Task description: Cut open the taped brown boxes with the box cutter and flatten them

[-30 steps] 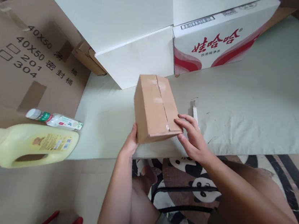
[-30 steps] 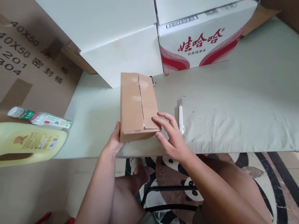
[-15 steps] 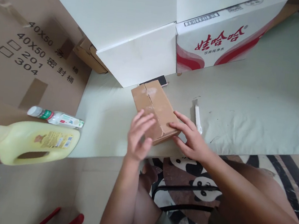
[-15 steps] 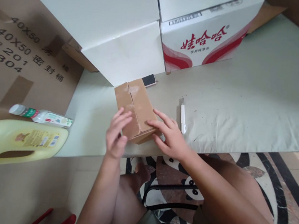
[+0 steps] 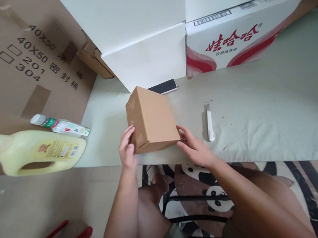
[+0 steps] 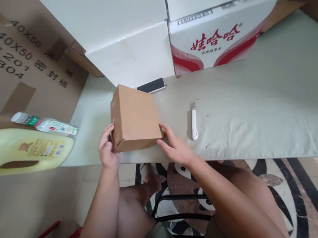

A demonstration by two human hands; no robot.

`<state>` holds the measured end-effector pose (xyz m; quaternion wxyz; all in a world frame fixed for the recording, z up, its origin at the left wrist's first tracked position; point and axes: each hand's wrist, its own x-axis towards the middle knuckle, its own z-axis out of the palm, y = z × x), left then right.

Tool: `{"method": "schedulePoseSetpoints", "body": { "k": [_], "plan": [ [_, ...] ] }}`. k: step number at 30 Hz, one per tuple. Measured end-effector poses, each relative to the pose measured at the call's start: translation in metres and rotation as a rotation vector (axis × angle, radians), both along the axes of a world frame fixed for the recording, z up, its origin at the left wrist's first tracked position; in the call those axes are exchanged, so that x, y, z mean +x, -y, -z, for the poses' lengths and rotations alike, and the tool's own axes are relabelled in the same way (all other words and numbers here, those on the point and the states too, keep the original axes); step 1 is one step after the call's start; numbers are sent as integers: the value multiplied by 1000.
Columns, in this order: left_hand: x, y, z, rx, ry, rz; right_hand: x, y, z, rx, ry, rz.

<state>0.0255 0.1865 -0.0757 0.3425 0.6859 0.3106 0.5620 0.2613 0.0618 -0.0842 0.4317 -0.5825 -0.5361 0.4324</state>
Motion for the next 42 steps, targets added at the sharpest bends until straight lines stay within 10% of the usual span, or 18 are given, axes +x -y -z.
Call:
{"method": "schedulePoseSetpoints", "body": {
  "k": [8, 16, 19, 24, 28, 38, 42],
  "plan": [
    [0, -1, -7, -797, 297, 77, -6, 7, -22, 436, 186, -20],
    [18, 17, -13, -1170, -261, 503, 5, 26, -55, 752, 254, 215],
    [26, 16, -10, -1035, -412, 436, 8, 26, -54, 736, 365, 178],
    [40, 21, -9, -226, -169, 26, 0, 23, -40, 773, 384, 165],
    [47, 35, -25, 336, -240, 151, -4, 19, -31, 760, 317, 84],
    [49, 33, -32, 557, -409, 144, -7, 14, -24, 739, 230, 114],
    [25, 20, -21, 369, -325, 71, -2, 9, -8, 475, 143, 306]
  ]
}}
